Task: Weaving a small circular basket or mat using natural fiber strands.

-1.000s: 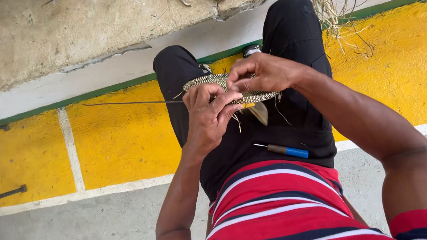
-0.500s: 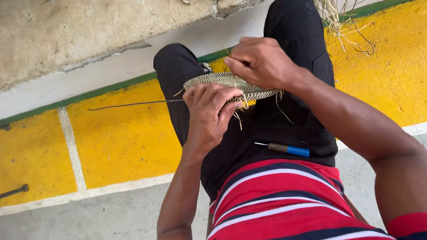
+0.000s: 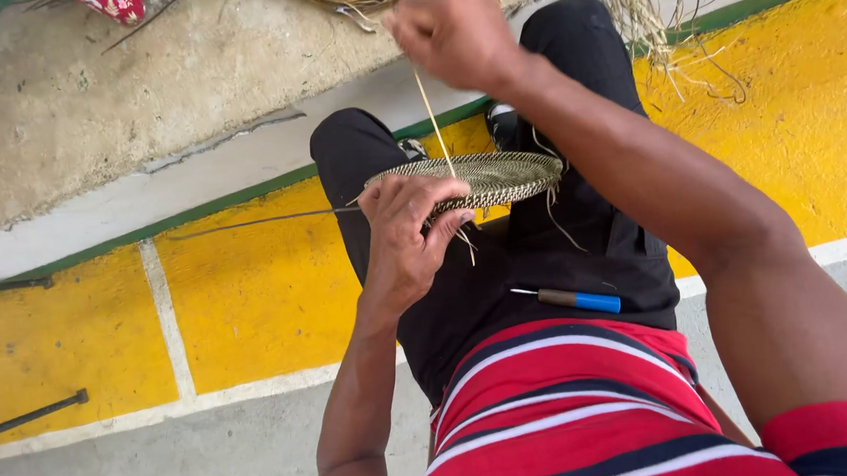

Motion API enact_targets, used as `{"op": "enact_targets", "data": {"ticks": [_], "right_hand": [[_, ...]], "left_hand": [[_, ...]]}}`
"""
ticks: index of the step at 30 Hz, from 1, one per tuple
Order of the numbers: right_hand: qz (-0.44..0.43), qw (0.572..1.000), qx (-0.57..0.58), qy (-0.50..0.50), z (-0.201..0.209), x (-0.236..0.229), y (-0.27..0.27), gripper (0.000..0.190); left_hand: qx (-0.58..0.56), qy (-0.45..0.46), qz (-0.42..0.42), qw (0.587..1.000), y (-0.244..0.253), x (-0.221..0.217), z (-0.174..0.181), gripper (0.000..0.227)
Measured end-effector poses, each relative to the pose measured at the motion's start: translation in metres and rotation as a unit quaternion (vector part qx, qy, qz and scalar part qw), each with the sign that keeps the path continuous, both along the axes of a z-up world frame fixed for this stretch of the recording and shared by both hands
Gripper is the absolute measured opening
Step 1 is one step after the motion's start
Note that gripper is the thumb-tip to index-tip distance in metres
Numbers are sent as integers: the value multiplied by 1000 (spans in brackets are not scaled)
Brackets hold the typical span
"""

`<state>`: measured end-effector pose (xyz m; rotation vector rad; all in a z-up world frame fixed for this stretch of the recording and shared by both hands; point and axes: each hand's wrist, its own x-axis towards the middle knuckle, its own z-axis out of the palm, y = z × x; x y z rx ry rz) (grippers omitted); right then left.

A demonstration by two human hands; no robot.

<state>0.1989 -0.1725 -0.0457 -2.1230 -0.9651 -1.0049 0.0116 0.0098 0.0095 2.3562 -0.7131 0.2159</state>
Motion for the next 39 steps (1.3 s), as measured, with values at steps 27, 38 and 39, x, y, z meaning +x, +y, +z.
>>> {"op": "enact_targets", "data": {"ticks": [27, 38, 39], "right_hand": [[64, 884, 173, 429, 42, -180, -25, 13], [50, 954, 135, 264, 36, -184, -20, 24], [50, 954, 134, 263, 36, -184, -20, 24]], "left_hand": [[-40, 0, 1, 999, 2, 3, -4, 37], [-44, 6, -4, 999, 1, 3, 0, 38], [-45, 5, -4, 999, 1, 4, 0, 38]]}}
